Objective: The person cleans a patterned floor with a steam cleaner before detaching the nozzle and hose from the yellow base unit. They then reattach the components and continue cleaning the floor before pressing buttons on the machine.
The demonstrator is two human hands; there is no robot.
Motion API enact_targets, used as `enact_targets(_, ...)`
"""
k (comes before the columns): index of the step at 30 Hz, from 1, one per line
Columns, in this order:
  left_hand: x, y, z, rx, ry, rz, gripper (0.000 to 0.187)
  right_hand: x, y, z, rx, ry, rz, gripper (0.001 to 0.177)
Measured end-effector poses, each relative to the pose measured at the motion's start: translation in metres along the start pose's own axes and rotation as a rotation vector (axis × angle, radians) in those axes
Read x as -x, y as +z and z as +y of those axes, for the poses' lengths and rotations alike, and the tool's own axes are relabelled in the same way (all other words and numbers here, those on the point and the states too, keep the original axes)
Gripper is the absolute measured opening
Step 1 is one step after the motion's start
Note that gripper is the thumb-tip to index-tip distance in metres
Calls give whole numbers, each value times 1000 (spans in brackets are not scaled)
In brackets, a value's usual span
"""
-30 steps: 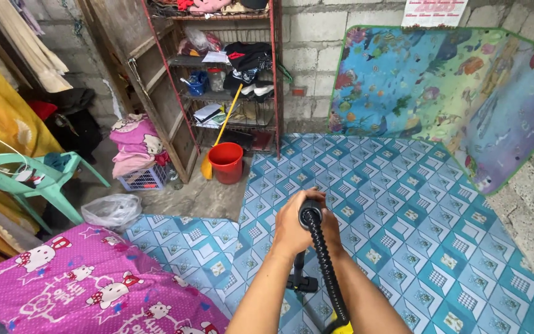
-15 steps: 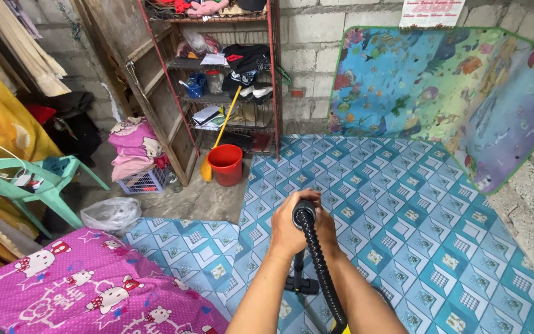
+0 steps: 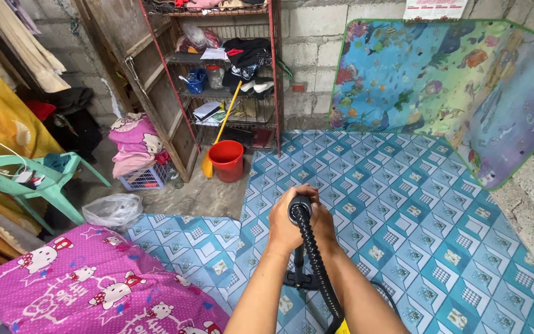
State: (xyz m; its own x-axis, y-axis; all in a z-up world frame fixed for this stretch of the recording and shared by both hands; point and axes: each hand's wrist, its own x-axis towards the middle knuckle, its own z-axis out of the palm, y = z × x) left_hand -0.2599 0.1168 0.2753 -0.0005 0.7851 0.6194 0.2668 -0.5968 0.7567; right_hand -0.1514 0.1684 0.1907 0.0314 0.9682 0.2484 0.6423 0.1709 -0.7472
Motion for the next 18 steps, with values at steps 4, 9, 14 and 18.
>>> enact_targets(4, -2, 2, -3, 7, -17, 0, 23, -2, -2, -5, 123, -56, -36, 35)
enact_targets(9, -4, 0, 0, -21, -30, -4, 23, -1, -12, -23, -87, 167, -69, 39)
enact_targets(14, -5, 4, -2, -10, -23, 0, 23, -8, 3, 10, -28, 55, -29, 37)
enact_targets(18, -6, 6, -4, -27, -18, -2, 23, -4, -9, -8, 70, -12, -32, 41)
